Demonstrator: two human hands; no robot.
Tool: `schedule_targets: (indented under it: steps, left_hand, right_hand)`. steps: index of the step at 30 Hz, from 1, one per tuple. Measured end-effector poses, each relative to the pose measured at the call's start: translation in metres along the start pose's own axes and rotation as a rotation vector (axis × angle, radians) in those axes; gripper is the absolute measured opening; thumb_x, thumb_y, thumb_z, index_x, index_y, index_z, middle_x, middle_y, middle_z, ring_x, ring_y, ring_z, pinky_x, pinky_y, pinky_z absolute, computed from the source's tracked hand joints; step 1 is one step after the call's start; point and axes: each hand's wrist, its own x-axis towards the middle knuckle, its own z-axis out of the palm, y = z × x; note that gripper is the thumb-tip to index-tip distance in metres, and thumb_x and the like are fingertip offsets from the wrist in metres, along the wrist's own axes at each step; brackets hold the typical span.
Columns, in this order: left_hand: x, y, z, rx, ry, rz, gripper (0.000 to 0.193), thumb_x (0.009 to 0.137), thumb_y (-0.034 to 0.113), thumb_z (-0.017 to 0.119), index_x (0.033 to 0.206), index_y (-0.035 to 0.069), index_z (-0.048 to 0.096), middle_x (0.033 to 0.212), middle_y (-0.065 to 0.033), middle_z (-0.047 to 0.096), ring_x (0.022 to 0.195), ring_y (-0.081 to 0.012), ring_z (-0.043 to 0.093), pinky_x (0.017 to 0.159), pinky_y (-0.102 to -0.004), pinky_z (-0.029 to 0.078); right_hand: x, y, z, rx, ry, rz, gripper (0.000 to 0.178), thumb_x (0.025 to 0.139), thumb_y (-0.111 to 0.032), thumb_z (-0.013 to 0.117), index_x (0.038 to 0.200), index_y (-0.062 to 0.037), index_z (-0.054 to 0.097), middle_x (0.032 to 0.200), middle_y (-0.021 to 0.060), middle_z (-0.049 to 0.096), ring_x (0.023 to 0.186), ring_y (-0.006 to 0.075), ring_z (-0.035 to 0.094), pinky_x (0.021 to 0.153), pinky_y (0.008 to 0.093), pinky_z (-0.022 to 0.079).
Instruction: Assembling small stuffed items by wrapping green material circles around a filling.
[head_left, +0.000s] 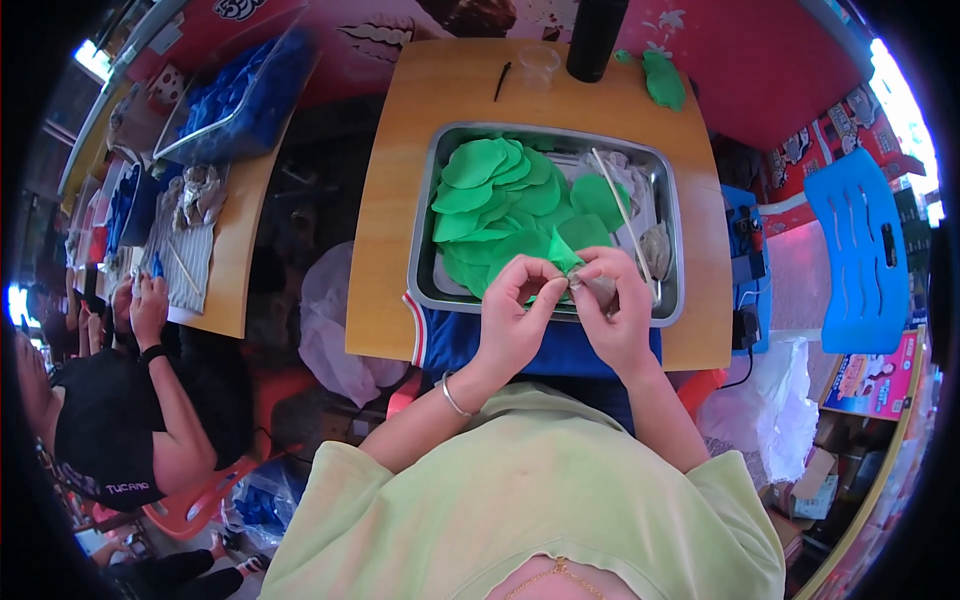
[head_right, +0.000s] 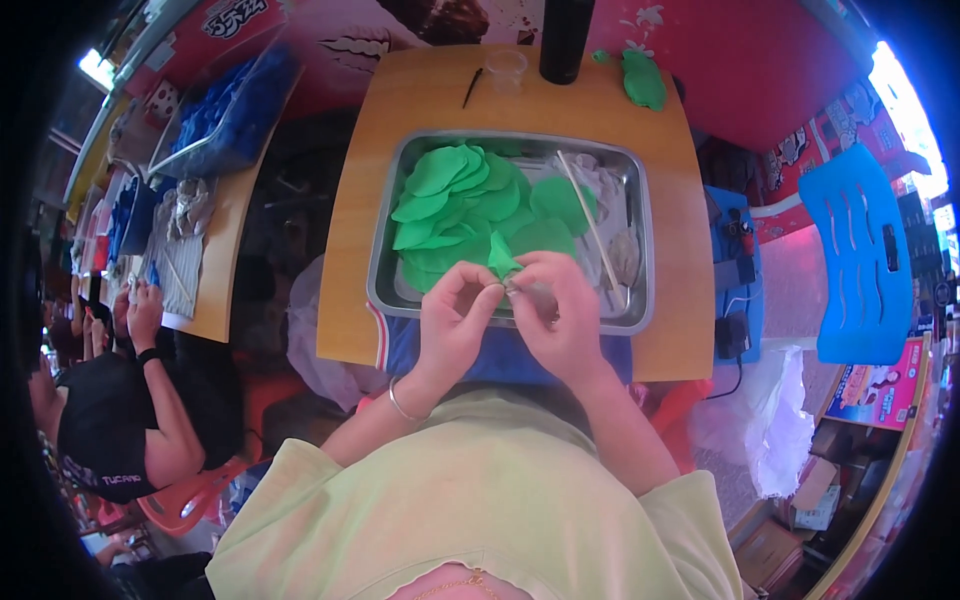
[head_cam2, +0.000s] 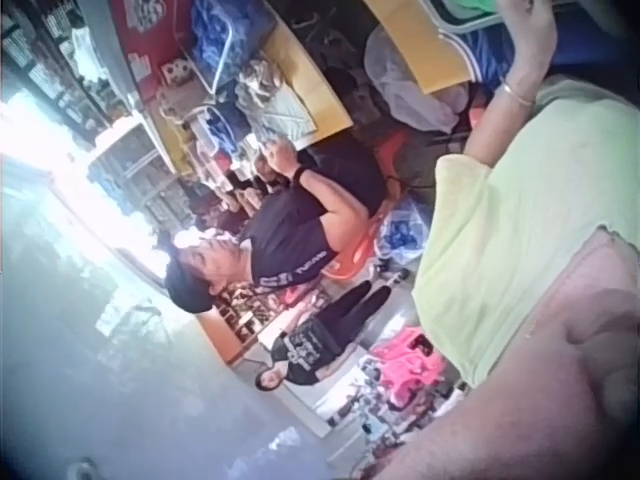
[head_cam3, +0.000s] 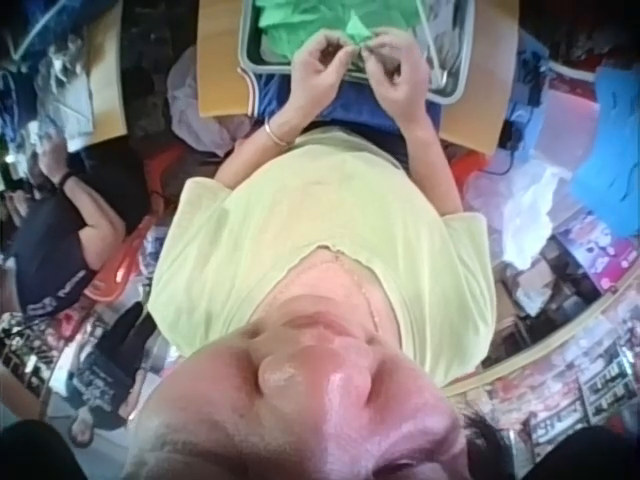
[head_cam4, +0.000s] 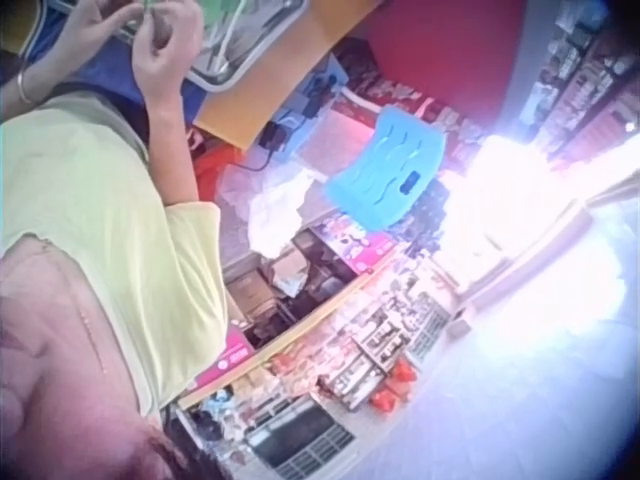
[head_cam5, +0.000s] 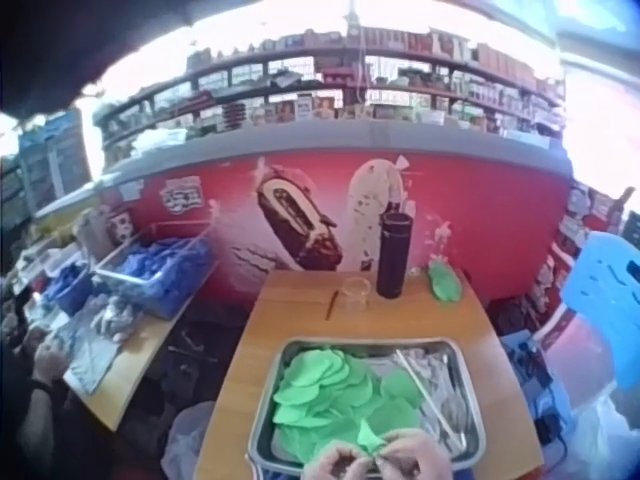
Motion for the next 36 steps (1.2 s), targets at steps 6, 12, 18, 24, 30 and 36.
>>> schedule_targets:
  steps: [6, 12, 18, 24, 30, 36]
  left_hand:
    - [-0.004, 0.002, -0.004, 0.064, 0.003, 0.115, 0.006, 0.087, 0.004, 0.062, 0.090, 0.001, 0.057, 0.081, -0.0022, 0.056, 0.076, -0.0095, 0.055, 0.067, -0.0231, 0.045]
    - [-0.004, 0.008, -0.009, 0.306, 0.005, 0.319, 0.009, 0.078, 0.001, 0.065, 0.084, 0.002, 0.058, 0.077, -0.0084, 0.054, 0.075, -0.0235, 0.055, 0.065, -0.0323, 0.044]
    - [-0.003, 0.009, -0.010, 0.365, -0.038, 0.370, 0.009, 0.078, 0.000, 0.064, 0.084, 0.003, 0.059, 0.078, -0.0088, 0.056, 0.076, -0.0256, 0.055, 0.066, -0.0343, 0.043]
    - [-0.002, 0.002, -0.006, 0.227, -0.019, 0.139, 0.008, 0.080, 0.002, 0.064, 0.086, 0.000, 0.058, 0.080, -0.0115, 0.056, 0.077, -0.0241, 0.056, 0.069, -0.0333, 0.045]
    - [0.005, 0.000, -0.008, 0.336, 0.063, 0.219, 0.007, 0.081, 0.003, 0.064, 0.084, 0.000, 0.058, 0.080, -0.0102, 0.056, 0.076, -0.0226, 0.057, 0.070, -0.0313, 0.046]
    - [0.015, -0.006, -0.018, -0.053, -0.068, -0.118, 0.007, 0.089, 0.006, 0.061, 0.091, 0.000, 0.057, 0.083, 0.0007, 0.059, 0.077, -0.0047, 0.054, 0.069, -0.0204, 0.044]
  right_hand:
    - [-0.002, -0.007, 0.007, -0.150, -0.064, -0.111, 0.021, 0.072, 0.006, 0.067, 0.090, -0.0032, 0.062, 0.098, 0.0140, 0.063, 0.088, 0.0302, 0.062, 0.075, 0.0357, 0.050]
    - [-0.008, 0.003, 0.009, -0.089, 0.006, 0.107, 0.023, 0.075, 0.006, 0.068, 0.094, -0.0012, 0.057, 0.094, 0.0093, 0.061, 0.089, 0.0214, 0.059, 0.078, 0.0324, 0.047]
    - [-0.013, 0.021, 0.003, 0.127, -0.070, 0.536, 0.037, 0.080, 0.002, 0.064, 0.113, -0.0002, 0.049, 0.097, 0.0052, 0.056, 0.092, 0.0159, 0.055, 0.076, 0.0301, 0.047]
    - [-0.009, 0.005, 0.000, -0.056, -0.079, 0.313, 0.033, 0.079, -0.004, 0.066, 0.109, 0.0001, 0.053, 0.097, 0.0073, 0.058, 0.088, 0.0154, 0.057, 0.076, 0.0293, 0.047]
    - [0.002, -0.004, 0.001, 0.038, -0.056, 0.411, 0.037, 0.075, -0.007, 0.073, 0.106, -0.0016, 0.054, 0.097, 0.0063, 0.059, 0.087, 0.0141, 0.058, 0.077, 0.0272, 0.047]
    - [-0.001, -0.005, -0.006, 0.031, -0.211, 0.265, 0.042, 0.074, 0.004, 0.072, 0.111, -0.0019, 0.053, 0.107, 0.0053, 0.058, 0.093, 0.0110, 0.058, 0.078, 0.0235, 0.049]
